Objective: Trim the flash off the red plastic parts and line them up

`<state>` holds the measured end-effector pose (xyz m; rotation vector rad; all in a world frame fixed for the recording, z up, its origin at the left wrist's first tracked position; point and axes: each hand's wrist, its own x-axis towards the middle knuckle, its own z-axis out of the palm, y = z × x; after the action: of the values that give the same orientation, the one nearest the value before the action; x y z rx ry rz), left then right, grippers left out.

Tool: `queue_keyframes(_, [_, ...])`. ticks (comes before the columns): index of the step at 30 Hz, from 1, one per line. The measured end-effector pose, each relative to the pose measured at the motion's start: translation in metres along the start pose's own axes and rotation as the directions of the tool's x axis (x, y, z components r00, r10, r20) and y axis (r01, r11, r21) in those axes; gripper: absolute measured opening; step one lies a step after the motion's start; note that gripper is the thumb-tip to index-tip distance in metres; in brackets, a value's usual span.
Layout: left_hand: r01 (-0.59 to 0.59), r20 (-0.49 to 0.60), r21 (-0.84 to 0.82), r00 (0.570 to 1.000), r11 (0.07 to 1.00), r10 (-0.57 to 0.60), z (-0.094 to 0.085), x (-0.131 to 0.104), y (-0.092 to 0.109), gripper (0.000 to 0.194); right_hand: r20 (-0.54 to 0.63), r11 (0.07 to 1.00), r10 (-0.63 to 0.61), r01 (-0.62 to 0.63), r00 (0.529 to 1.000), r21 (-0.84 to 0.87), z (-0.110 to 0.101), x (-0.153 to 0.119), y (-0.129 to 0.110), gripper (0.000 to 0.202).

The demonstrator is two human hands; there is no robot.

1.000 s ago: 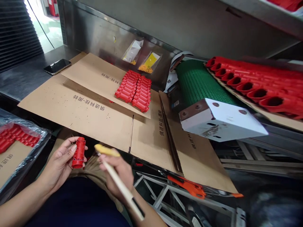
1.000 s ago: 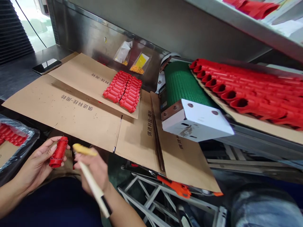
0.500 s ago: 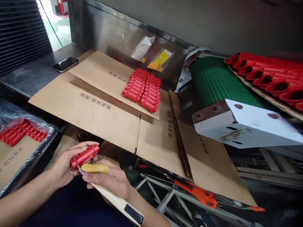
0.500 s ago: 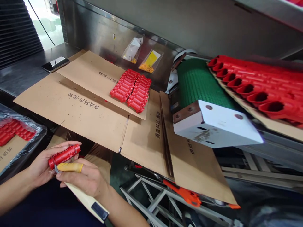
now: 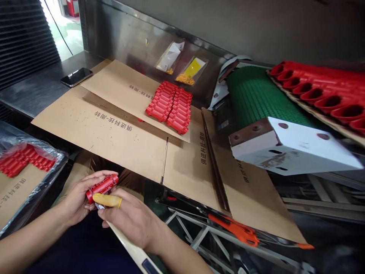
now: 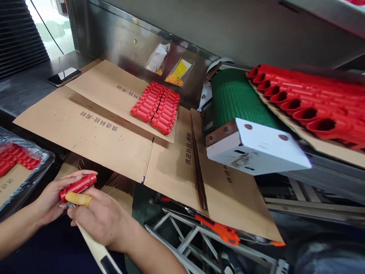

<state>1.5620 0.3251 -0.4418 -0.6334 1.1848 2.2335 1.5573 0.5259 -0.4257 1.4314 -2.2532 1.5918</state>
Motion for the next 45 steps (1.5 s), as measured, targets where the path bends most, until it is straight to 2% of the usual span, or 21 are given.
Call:
queue_keyframes(2, [-0.03, 0.005, -0.005, 1.0, 1.0, 0.03, 0.001, 0.002, 0.0, 0.056, 0.073, 0.995, 0.088, -0.091, 0.993, 0.044, -0.003, 0.003, -0.006, 0.026])
queue_keyframes(4, [-0.082, 0.025, -0.002, 0.996, 0.997, 0.082, 0.002, 0.003, -0.001, 0.053, 0.092, 0.985, 0.025, -0.041, 0.995, 0.17, -0.002, 0.003, -0.009, 0.028])
queue_keyframes(6, [-0.175, 0.042, 0.005, 0.984, 0.985, 0.174, 0.003, 0.002, 0.0, 0.051, 0.005, 0.953, -0.1, 0.095, 0.995, 0.289, 0.002, -0.001, -0.008, 0.022])
queue_keyframes(7, [-0.237, 0.039, 0.007, 0.971, 0.971, 0.237, 0.003, 0.001, 0.001, 0.049, -0.076, 0.942, -0.11, 0.128, 0.991, 0.311, 0.004, -0.004, -0.006, 0.016])
queue_keyframes(9, [-0.383, 0.022, 0.008, 0.924, 0.924, 0.383, 0.003, -0.001, 0.003, 0.044, -0.279, 0.962, -0.005, 0.081, 0.96, 0.26, 0.008, -0.011, -0.002, 0.007])
queue_keyframes(11, [-0.512, 0.023, 0.014, 0.859, 0.859, 0.512, 0.001, -0.004, 0.004, 0.038, -0.426, 0.989, 0.1, -0.044, 0.899, 0.139, 0.01, -0.016, 0.002, 0.015])
queue_keyframes(13, [-0.59, 0.046, 0.035, 0.807, 0.807, 0.588, -0.001, -0.006, 0.003, 0.031, -0.496, 0.995, 0.091, -0.099, 0.864, 0.011, 0.013, -0.018, 0.004, 0.022])
queue_keyframes(15, [-0.626, 0.062, 0.073, 0.78, 0.776, 0.623, -0.003, -0.006, 0.002, 0.026, -0.501, 0.995, 0.027, -0.07, 0.865, -0.067, 0.016, -0.017, 0.005, 0.024])
queue_keyframes(18, [-0.653, 0.052, 0.125, 0.756, 0.747, 0.653, -0.005, -0.006, -0.001, 0.023, -0.509, 0.993, -0.048, -0.016, 0.86, -0.119, 0.021, -0.014, 0.006, 0.025])
queue_keyframes(25, [-0.673, 0.051, 0.178, 0.735, 0.717, 0.677, -0.01, -0.008, -0.006, 0.023, -0.511, 0.991, -0.081, 0.016, 0.856, -0.131, 0.022, -0.015, 0.007, 0.027])
queue_keyframes(31, [-0.667, 0.07, 0.192, 0.741, 0.72, 0.668, -0.013, -0.006, -0.008, 0.022, -0.504, 0.993, -0.049, -0.012, 0.862, -0.116, 0.022, -0.018, 0.005, 0.025])
queue_keyframes(38, [-0.695, 0.058, 0.201, 0.712, 0.69, 0.7, -0.009, -0.008, -0.008, 0.019, -0.535, 0.995, -0.006, -0.049, 0.845, -0.09, 0.026, -0.02, 0.001, 0.027])
queue_keyframes(45, [-0.703, 0.043, 0.205, 0.702, 0.681, 0.711, -0.011, -0.011, -0.009, 0.02, -0.511, 0.993, 0.069, -0.108, 0.857, -0.046, 0.024, -0.022, -0.001, 0.026])
